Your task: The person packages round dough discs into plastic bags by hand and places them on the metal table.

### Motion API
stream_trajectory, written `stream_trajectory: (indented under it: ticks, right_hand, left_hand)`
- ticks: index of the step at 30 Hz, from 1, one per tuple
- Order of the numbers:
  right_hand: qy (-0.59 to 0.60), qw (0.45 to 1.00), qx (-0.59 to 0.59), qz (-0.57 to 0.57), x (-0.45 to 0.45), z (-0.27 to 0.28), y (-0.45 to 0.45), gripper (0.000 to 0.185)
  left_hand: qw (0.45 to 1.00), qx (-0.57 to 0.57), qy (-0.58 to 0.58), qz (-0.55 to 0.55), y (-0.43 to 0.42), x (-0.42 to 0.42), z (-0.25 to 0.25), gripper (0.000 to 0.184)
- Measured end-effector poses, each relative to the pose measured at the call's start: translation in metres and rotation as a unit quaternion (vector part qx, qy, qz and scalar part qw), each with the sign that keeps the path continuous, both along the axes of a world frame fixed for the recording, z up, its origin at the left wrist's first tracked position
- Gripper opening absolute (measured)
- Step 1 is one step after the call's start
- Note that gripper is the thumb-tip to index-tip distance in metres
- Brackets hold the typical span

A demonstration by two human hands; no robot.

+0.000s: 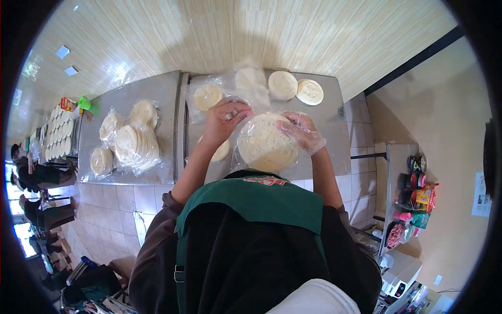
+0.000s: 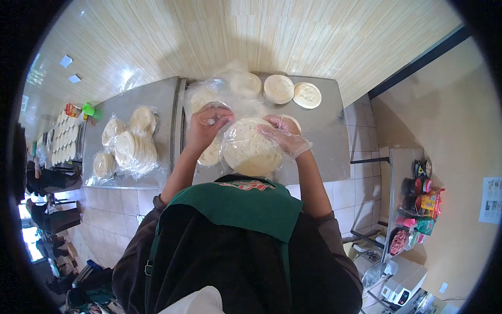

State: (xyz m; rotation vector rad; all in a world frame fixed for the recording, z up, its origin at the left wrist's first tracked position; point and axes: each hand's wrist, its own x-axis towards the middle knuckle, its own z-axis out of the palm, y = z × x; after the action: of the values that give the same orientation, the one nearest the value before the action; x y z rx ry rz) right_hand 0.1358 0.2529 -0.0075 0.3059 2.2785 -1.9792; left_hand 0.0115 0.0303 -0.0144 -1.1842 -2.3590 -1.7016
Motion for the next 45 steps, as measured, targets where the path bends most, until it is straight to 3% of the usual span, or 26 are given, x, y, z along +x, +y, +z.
stream_trajectory:
  ticks: [1, 4, 7, 10, 13, 16, 19, 22, 25, 29, 31, 32, 33, 35, 37, 39, 41, 45]
  right_hand:
    - [0.005, 1.0, -0.002, -0.014, 0.002, -0.006, 0.001, 0.033]
    - [0.024, 0.991, -0.071, -0.113, 0.012, -0.02, 0.002, 0.031]
    - [0.037, 0.974, -0.135, -0.178, 0.016, -0.03, 0.009, 0.026]
    - [0.048, 0.979, -0.077, -0.183, 0.017, -0.018, 0.001, 0.024]
    - [0.06, 0.986, -0.056, -0.148, 0.013, -0.017, -0.013, 0.023]
    - [0.078, 0.976, -0.106, -0.173, 0.012, -0.02, -0.012, 0.023]
    - [0.075, 0.974, -0.094, -0.192, 0.015, -0.018, -0.005, 0.022]
    - [0.05, 0.978, -0.062, -0.191, 0.015, -0.031, 0.012, 0.021]
    - [0.049, 0.979, -0.066, -0.187, 0.015, -0.032, 0.013, 0.021]
    - [0.042, 0.976, -0.117, -0.176, 0.013, -0.015, 0.017, 0.022]
    - [0.014, 0.979, -0.119, -0.167, 0.007, -0.037, 0.032, 0.028]
    - [0.002, 0.979, -0.12, -0.163, 0.005, -0.051, 0.039, 0.031]
    - [0.005, 0.947, -0.272, -0.169, 0.004, -0.05, 0.034, 0.035]
    - [0.014, 0.815, -0.553, -0.173, 0.004, -0.051, 0.018, 0.043]
    - [0.093, 0.861, -0.442, -0.233, 0.01, -0.082, -0.013, 0.044]
    - [0.107, 0.875, -0.38, -0.281, 0.015, -0.101, -0.038, 0.043]
    - [0.052, 0.865, -0.381, -0.323, 0.017, -0.11, -0.063, 0.042]
    - [0.08, 0.853, -0.42, -0.3, 0.002, -0.121, -0.082, 0.045]
  left_hand:
    - [1.0, -0.001, -0.005, -0.017, 0.0, 0.0, -0.006, 0.019]
    - [0.981, 0.143, -0.088, 0.092, 0.008, 0.004, -0.023, 0.018]
    - [0.935, 0.141, -0.293, 0.139, -0.003, -0.005, -0.017, 0.023]
    - [0.964, 0.151, -0.192, 0.103, 0.001, 0.008, -0.02, 0.022]
    - [0.991, -0.057, 0.028, 0.12, 0.011, 0.032, -0.003, 0.017]
    - [0.989, -0.015, -0.02, 0.147, 0.013, 0.022, -0.023, 0.016]
    - [0.992, -0.092, -0.051, 0.07, -0.003, 0.007, -0.031, 0.021]
    - [0.955, 0.011, -0.297, 0.016, -0.012, 0.007, -0.031, 0.026]
    - [0.975, -0.163, -0.133, 0.066, -0.006, 0.024, -0.021, 0.03]
    - [0.98, -0.162, -0.111, 0.013, -0.012, 0.021, -0.024, 0.033]
    - [0.971, -0.212, -0.106, -0.016, -0.018, 0.02, -0.017, 0.032]
    - [0.976, -0.173, -0.132, -0.024, -0.019, 0.022, -0.019, 0.031]
    - [0.978, -0.136, -0.157, -0.033, -0.019, 0.023, -0.022, 0.029]
    - [0.971, -0.092, -0.218, -0.036, -0.024, 0.023, -0.031, 0.027]
    - [0.954, -0.072, -0.289, -0.018, -0.028, 0.02, -0.039, 0.025]
    - [0.97, -0.089, -0.223, -0.044, -0.037, 0.013, -0.041, 0.026]
    - [0.976, -0.103, -0.181, -0.069, -0.054, 0.005, -0.043, 0.027]
    - [0.971, -0.122, -0.181, -0.097, -0.093, -0.014, -0.041, 0.028]
